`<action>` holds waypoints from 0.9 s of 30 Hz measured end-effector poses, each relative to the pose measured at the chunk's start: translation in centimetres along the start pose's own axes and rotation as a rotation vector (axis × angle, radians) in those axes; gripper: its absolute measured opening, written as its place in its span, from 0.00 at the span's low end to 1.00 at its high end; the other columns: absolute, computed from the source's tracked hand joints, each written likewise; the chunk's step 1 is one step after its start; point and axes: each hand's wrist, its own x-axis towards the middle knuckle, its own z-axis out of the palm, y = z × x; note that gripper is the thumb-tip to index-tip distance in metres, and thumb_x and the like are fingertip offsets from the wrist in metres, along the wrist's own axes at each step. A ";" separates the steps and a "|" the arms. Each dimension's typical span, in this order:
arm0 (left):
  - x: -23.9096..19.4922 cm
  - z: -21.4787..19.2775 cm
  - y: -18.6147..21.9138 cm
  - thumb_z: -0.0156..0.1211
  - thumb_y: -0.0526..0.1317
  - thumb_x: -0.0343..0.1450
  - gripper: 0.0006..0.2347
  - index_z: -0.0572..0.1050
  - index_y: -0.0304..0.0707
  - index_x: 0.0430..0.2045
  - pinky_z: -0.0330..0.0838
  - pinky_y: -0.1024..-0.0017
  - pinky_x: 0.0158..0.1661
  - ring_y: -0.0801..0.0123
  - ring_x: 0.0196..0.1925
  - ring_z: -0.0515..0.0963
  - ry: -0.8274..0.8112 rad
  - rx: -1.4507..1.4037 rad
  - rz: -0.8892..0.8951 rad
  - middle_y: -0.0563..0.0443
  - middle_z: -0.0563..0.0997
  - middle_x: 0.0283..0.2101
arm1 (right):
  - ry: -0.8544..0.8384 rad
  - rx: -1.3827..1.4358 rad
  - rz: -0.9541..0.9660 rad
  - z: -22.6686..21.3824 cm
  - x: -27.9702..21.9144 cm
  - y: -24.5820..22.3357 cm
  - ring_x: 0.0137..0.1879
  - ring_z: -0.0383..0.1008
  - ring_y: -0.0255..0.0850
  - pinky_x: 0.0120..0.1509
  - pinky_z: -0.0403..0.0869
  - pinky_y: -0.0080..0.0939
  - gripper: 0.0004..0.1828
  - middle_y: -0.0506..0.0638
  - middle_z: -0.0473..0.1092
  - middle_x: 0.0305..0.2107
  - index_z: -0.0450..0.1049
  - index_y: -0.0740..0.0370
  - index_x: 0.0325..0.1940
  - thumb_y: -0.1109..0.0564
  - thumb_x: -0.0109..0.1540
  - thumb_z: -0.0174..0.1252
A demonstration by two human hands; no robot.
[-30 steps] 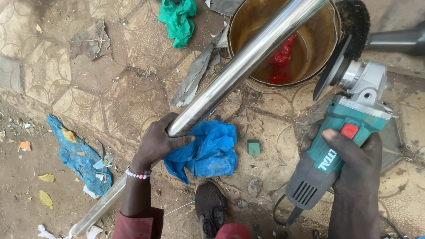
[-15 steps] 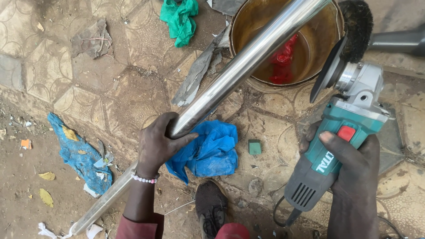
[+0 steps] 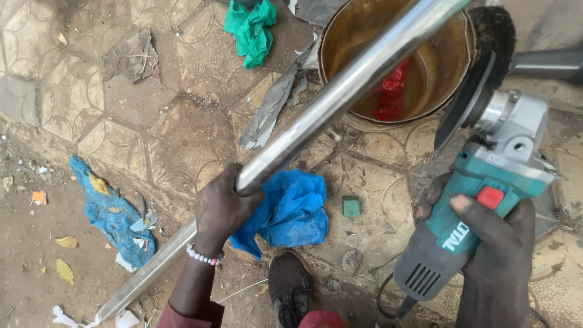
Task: Grinding the surface of a metal pipe using a handheld angle grinder
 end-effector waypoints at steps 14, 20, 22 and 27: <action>0.5 -0.7 2.6 0.65 0.54 0.59 0.15 0.73 0.54 0.33 0.66 0.63 0.22 0.62 0.22 0.77 -0.133 -0.098 0.110 0.53 0.79 0.22 | 0.074 -0.240 0.158 2.0 -0.3 -1.8 0.34 0.78 0.46 0.36 0.78 0.45 0.31 0.56 0.76 0.35 0.68 0.64 0.59 0.66 0.51 0.61; -0.2 -0.1 2.5 0.63 0.54 0.60 0.15 0.74 0.53 0.35 0.67 0.63 0.20 0.62 0.21 0.79 -0.025 -0.069 0.152 0.53 0.81 0.23 | 0.002 -0.587 0.270 3.9 -1.9 0.6 0.40 0.83 0.43 0.43 0.84 0.46 0.25 0.51 0.81 0.36 0.77 0.59 0.47 0.62 0.45 0.72; -0.2 -0.1 2.5 0.63 0.54 0.60 0.16 0.74 0.53 0.36 0.68 0.61 0.22 0.59 0.22 0.80 -0.038 -0.063 0.143 0.51 0.81 0.24 | -0.137 -0.616 0.115 4.6 -2.3 1.5 0.39 0.84 0.39 0.40 0.86 0.41 0.24 0.48 0.81 0.34 0.78 0.57 0.44 0.57 0.44 0.74; 0.3 0.5 1.7 0.66 0.51 0.57 0.17 0.73 0.49 0.35 0.69 0.53 0.30 0.47 0.30 0.82 -0.026 -0.196 0.182 0.42 0.83 0.27 | -0.078 -0.753 0.291 7.5 -4.0 2.3 0.35 0.78 0.37 0.40 0.78 0.39 0.34 0.46 0.80 0.31 0.72 0.56 0.48 0.49 0.42 0.78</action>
